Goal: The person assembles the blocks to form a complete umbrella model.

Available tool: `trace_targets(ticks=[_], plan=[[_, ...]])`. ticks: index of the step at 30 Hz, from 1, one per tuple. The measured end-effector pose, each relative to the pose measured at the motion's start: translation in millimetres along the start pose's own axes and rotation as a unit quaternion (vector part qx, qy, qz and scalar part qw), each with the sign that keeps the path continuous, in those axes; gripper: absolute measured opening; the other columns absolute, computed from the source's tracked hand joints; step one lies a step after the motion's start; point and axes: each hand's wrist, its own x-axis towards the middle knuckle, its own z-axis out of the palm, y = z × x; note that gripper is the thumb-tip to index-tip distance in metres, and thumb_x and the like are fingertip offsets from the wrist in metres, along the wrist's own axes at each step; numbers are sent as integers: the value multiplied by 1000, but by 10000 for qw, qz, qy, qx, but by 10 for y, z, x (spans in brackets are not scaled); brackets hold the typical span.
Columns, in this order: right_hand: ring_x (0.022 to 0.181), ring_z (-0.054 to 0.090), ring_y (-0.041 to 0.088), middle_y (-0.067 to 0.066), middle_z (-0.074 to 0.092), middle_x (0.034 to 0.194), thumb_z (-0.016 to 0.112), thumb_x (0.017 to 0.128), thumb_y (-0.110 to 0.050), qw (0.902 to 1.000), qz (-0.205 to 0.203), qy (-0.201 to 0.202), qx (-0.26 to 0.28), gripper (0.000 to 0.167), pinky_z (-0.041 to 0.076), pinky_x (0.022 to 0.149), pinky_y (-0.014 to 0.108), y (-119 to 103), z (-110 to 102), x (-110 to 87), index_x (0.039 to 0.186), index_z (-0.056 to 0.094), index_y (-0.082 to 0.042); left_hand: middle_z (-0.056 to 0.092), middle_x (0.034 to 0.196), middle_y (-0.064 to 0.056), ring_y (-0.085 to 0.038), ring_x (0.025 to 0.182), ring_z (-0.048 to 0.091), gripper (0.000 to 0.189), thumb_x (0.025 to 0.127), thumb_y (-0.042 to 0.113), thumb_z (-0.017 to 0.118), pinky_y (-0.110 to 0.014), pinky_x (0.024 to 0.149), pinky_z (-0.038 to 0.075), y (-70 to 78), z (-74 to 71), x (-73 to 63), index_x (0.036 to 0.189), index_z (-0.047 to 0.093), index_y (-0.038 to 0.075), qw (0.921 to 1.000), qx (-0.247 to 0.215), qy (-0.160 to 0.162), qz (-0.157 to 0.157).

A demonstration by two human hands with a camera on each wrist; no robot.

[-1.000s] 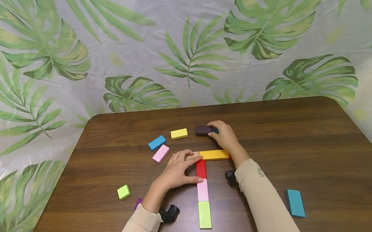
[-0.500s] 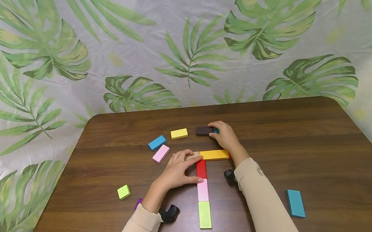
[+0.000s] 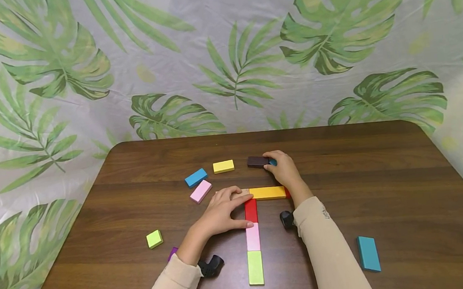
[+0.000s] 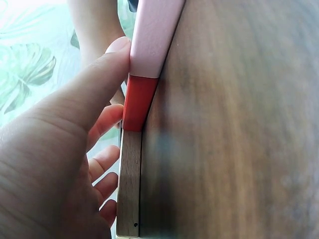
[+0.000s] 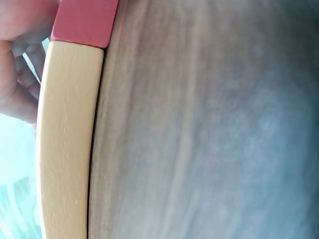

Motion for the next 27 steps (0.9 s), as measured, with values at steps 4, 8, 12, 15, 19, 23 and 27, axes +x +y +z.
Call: trace_targets(ticks=[4, 8, 12, 15, 19, 23, 27], plan=[[112, 42, 37, 18, 46, 124, 60, 87, -15, 9998, -59, 154, 63, 34, 33, 94, 50, -25, -19, -30, 119, 56, -5, 37, 129, 3, -20, 123, 27, 69, 71, 62, 61, -45, 102, 17, 0, 0, -1, 132, 44, 34, 10000, -14, 5, 0], [112, 42, 38, 18, 46, 124, 60, 87, -17, 9998, -58, 160, 73, 35, 32, 94, 50, -34, -24, -39, 120, 56, -5, 37, 129, 3, -20, 123, 27, 70, 71, 61, 62, -47, 102, 16, -5, 4, -1, 132, 44, 34, 10000, -30, 1, -6], [115, 40, 38, 19, 44, 127, 58, 88, -12, 9999, 71, 103, 20, 35, 30, 96, 51, -15, -12, -8, 122, 54, -4, 37, 129, 2, -20, 123, 26, 70, 71, 62, 61, -48, 102, 16, -6, 6, 0, 133, 44, 34, 10000, -44, -12, -9], [116, 40, 38, 20, 43, 128, 57, 88, -10, 9998, 156, 79, -58, 36, 29, 96, 51, -7, -5, 13, 123, 53, -3, 36, 130, 2, -20, 123, 26, 70, 71, 62, 61, -48, 102, 16, -3, 2, 0, 133, 43, 34, 10000, -51, -18, -14], [117, 39, 38, 19, 43, 129, 56, 89, -11, 9996, 267, 36, -97, 36, 29, 96, 51, -4, -3, 20, 124, 52, -4, 37, 129, 2, -20, 123, 26, 69, 71, 61, 62, -48, 102, 16, 0, -1, -2, 133, 44, 34, 10000, -56, -12, -27], [118, 38, 38, 19, 42, 130, 56, 89, -11, 9994, 315, 46, -114, 36, 29, 96, 51, -11, -3, 19, 124, 52, -5, 37, 129, 3, -21, 123, 26, 69, 71, 61, 62, -48, 102, 16, -2, -1, -4, 132, 44, 34, 10000, -59, -7, -30], [118, 37, 38, 20, 41, 131, 56, 89, -10, 9993, 362, 46, -60, 36, 28, 96, 51, -10, -3, 17, 125, 51, -5, 37, 129, 3, -21, 123, 26, 69, 71, 61, 62, -48, 103, 16, 1, -1, -3, 132, 44, 34, 10000, -65, -6, -23]])
